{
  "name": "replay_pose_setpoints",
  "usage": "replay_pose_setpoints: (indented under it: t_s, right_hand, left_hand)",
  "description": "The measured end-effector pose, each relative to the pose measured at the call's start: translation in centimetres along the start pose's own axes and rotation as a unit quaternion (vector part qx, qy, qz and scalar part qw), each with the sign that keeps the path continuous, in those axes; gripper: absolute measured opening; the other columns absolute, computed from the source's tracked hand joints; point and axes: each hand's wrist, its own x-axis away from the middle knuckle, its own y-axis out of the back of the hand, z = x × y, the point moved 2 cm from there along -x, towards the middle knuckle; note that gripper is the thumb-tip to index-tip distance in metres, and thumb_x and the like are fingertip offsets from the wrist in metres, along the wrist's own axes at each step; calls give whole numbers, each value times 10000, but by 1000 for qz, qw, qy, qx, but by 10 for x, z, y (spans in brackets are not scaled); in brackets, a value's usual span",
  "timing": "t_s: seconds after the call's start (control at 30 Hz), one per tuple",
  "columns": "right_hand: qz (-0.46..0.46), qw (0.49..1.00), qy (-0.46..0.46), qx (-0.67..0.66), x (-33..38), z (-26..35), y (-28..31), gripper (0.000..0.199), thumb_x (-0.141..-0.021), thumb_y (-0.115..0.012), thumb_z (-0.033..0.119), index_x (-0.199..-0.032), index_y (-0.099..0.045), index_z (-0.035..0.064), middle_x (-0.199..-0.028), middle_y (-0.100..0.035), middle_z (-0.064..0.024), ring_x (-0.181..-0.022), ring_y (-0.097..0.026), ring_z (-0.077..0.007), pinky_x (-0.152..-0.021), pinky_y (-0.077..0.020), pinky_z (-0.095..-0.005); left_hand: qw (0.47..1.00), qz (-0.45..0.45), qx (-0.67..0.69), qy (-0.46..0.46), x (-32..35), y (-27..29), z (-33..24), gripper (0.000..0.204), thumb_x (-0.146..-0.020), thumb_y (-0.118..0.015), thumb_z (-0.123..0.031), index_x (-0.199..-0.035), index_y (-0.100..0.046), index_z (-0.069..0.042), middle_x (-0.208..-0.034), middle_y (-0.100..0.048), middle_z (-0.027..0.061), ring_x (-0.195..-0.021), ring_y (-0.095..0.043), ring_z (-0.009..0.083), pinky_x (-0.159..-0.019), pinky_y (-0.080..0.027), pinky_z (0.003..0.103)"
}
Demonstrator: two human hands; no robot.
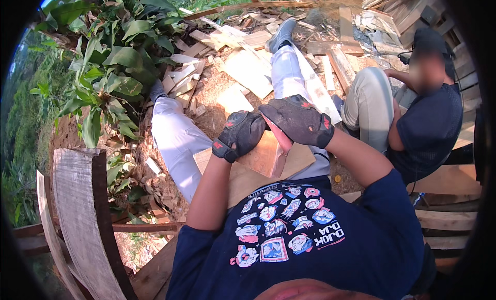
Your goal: The person sits on the ground and sands a small wooden block using a sanding block, repeatedly rubbing all sides of the block while another person works nearby.
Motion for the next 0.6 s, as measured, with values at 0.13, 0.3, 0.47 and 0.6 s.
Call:
replay_pose_setpoints:
  t_s: [0.13, 0.3, 0.47, 0.6]
  right_hand:
    - [3, 1000, -7, 9, 9, 16, -3, 623, -939, -667, 192, -1532, -553, 39, -1280, -676, -182, -1162, -697, -341, -973, -560, -442]
    - [1, 995, 43, 86, 4, 45, 22, 673, -854, -726, 261, -1469, -601, 18, -1270, -677, -180, -1133, -707, -372, -946, -584, -481]
    - [-14, 998, 61, 10, -12, -16, -2, 590, -962, -698, 313, -1470, -609, 25, -1272, -680, -192, -1149, -699, -359, -1014, -550, -465]
    - [-73, 996, 45, -3, -10, -14, -17, 531, -857, -777, 300, -1330, -655, 91, -1209, -711, -160, -996, -740, -348, -859, -590, -459]
  left_hand:
    - [1000, 18, -22, -13, 4, -6, 5, 179, -942, -576, -161, -930, -719, -55, -920, -755, 214, -883, -708, 435, -802, -548, 527]
    - [998, 33, -3, 50, 6, -5, 2, 149, -909, -612, -156, -918, -708, -42, -917, -744, 205, -887, -705, 417, -801, -551, 506]
    - [997, -3, -55, -61, 5, -15, 21, 145, -897, -631, -165, -921, -711, -46, -919, -730, 187, -864, -692, 392, -803, -545, 505]
    - [991, 51, -43, 120, 8, -6, 4, 155, -939, -608, -151, -936, -706, -31, -936, -730, 195, -870, -695, 387, -807, -544, 493]
